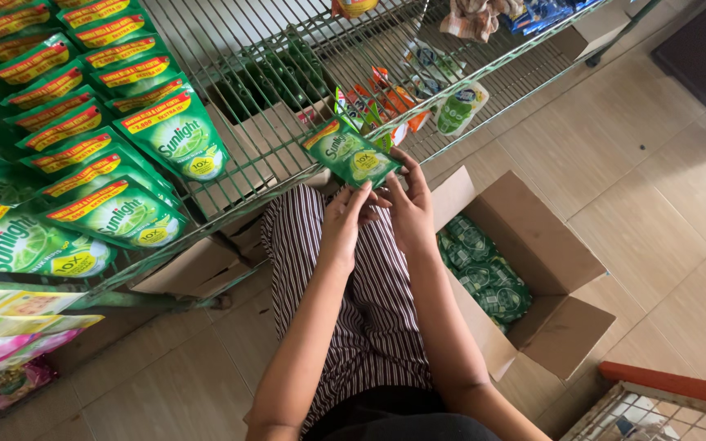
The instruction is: The person sits on the floor and repeatedly picks green Sunlight detergent sachets from a cardboard box, then places them upright on a wire shelf. The person handles the sachets one at a time and arranges them in neat rows on the shelf.
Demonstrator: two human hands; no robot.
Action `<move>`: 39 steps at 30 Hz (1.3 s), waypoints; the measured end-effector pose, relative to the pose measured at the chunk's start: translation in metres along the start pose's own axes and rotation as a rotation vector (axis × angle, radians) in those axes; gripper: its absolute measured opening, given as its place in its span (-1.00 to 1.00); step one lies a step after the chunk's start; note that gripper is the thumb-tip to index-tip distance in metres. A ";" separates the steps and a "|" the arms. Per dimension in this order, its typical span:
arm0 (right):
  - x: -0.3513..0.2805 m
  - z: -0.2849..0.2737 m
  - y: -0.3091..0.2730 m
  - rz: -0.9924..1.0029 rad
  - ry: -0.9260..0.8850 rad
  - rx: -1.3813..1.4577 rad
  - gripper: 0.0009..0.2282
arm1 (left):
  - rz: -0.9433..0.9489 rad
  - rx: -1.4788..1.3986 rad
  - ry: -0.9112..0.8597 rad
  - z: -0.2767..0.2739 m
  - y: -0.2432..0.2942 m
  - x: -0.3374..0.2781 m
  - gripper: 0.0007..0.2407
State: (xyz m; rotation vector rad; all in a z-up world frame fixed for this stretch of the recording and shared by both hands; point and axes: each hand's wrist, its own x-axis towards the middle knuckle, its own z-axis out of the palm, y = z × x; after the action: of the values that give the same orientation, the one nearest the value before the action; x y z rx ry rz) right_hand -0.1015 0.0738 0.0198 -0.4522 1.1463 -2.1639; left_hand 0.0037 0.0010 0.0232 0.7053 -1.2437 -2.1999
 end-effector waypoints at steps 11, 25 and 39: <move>0.023 -0.009 0.016 -0.152 0.067 -0.095 -0.89 | -0.055 -0.005 0.079 -0.004 0.017 0.001 -0.78; 0.016 0.006 -0.004 0.077 -0.066 0.148 -0.75 | -0.097 -0.011 0.127 -0.008 0.015 0.001 -0.78; 0.016 -0.001 -0.001 -0.116 -0.043 -0.256 -0.74 | -0.112 0.027 0.040 -0.025 -0.003 0.001 -0.77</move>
State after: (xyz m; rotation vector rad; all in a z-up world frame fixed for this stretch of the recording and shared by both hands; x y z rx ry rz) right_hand -0.1147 0.0641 0.0199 -0.6890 1.4103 -2.1008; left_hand 0.0185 -0.0138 0.0093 0.8438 -1.2432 -2.2511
